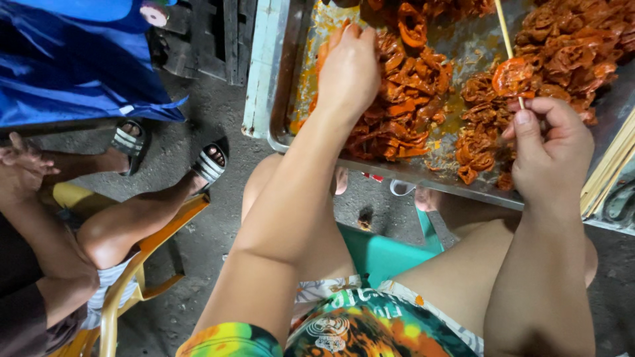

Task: The person threads marinated pieces of meat onto wooden skewers by hand from a metal tray.

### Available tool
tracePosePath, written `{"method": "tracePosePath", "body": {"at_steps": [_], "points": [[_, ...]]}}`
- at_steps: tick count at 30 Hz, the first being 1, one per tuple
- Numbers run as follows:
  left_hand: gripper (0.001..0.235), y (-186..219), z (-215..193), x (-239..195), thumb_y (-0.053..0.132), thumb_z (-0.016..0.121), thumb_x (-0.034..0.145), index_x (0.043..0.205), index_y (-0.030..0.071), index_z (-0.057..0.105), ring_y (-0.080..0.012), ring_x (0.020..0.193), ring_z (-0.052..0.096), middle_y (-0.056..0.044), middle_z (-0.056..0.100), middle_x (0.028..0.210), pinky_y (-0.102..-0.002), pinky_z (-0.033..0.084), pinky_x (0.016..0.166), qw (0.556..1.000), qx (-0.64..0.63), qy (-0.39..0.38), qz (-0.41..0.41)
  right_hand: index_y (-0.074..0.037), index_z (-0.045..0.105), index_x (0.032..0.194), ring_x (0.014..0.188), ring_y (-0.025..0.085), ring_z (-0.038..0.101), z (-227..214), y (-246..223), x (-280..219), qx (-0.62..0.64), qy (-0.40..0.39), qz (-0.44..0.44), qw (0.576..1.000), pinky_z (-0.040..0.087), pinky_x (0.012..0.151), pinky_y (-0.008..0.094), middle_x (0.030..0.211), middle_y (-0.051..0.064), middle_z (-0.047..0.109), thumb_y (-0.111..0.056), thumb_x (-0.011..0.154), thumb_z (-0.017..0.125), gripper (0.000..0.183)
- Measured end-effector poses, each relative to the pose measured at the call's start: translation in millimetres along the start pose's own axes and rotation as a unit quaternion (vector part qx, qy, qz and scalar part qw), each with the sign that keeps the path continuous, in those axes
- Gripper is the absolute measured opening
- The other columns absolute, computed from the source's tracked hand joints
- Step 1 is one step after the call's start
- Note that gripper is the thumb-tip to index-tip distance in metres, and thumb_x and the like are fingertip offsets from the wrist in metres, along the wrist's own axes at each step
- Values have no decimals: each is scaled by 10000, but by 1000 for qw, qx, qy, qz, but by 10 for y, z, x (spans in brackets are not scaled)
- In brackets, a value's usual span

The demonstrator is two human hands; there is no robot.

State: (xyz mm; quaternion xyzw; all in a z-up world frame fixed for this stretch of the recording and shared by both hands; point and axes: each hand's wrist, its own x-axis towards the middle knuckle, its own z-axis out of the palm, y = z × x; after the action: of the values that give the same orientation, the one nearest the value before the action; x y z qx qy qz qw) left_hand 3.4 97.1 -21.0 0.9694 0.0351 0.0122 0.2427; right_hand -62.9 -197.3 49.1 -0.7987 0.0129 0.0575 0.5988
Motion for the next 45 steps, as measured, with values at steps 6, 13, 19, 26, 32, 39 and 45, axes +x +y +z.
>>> {"method": "tracePosePath", "body": {"at_steps": [6,13,19,26,32,39,45], "points": [[223,-74,-39,-57,152,639,933,1109,22,599,-413,1181,558,-205,654,1192,-551,429,988,1000,-22,-11,15,72,627,1185,899,98,636,-48,-6,-66,-35,-20,-9,999,530,845,228,1084,95,665,24,1194,570,74],[250,-109,-108,-25,77,632,1018,1253,30,563,-337,1144,656,-165,707,1169,-487,463,1042,973,-228,-1,21,58,624,1192,896,88,634,-52,-1,-82,-7,-7,14,1000,540,889,252,1090,76,682,-13,1188,593,77],[318,-189,-3,-55,-23,661,1060,1370,-59,606,-214,1203,688,-137,720,1260,-370,574,1083,721,-686,-89,-37,64,659,1235,883,89,641,-28,-114,-173,-33,-35,10,999,515,831,220,992,69,676,-44,1201,609,123],[326,-213,17,-48,-22,680,1032,1352,-39,618,-200,1202,705,-128,725,1275,-359,602,1071,718,-690,-79,-42,17,703,1287,877,104,663,88,-271,-222,-156,-32,5,987,502,764,239,959,76,722,-41,1132,661,171],[337,-221,-4,-65,-38,721,1018,1340,-50,623,-181,1199,684,-121,720,1275,-334,569,1081,740,-670,-53,-31,15,697,1287,898,100,679,122,-251,-195,-145,-42,-12,989,517,790,236,968,72,723,-37,1135,655,166],[348,-189,8,-40,-33,750,976,1306,-35,638,-164,1143,711,-110,751,1210,-312,593,1017,772,-634,-33,-36,12,694,1276,871,96,691,176,-236,-204,-139,-53,2,989,528,766,232,962,70,729,-43,1109,656,180],[302,-142,27,-46,-63,755,968,1256,-37,670,-152,1109,723,-104,760,1175,-309,600,1001,778,-628,-9,-16,-14,717,1262,776,95,650,240,-322,-206,-165,-58,28,984,495,681,243,919,65,736,-63,1091,667,185]]}}
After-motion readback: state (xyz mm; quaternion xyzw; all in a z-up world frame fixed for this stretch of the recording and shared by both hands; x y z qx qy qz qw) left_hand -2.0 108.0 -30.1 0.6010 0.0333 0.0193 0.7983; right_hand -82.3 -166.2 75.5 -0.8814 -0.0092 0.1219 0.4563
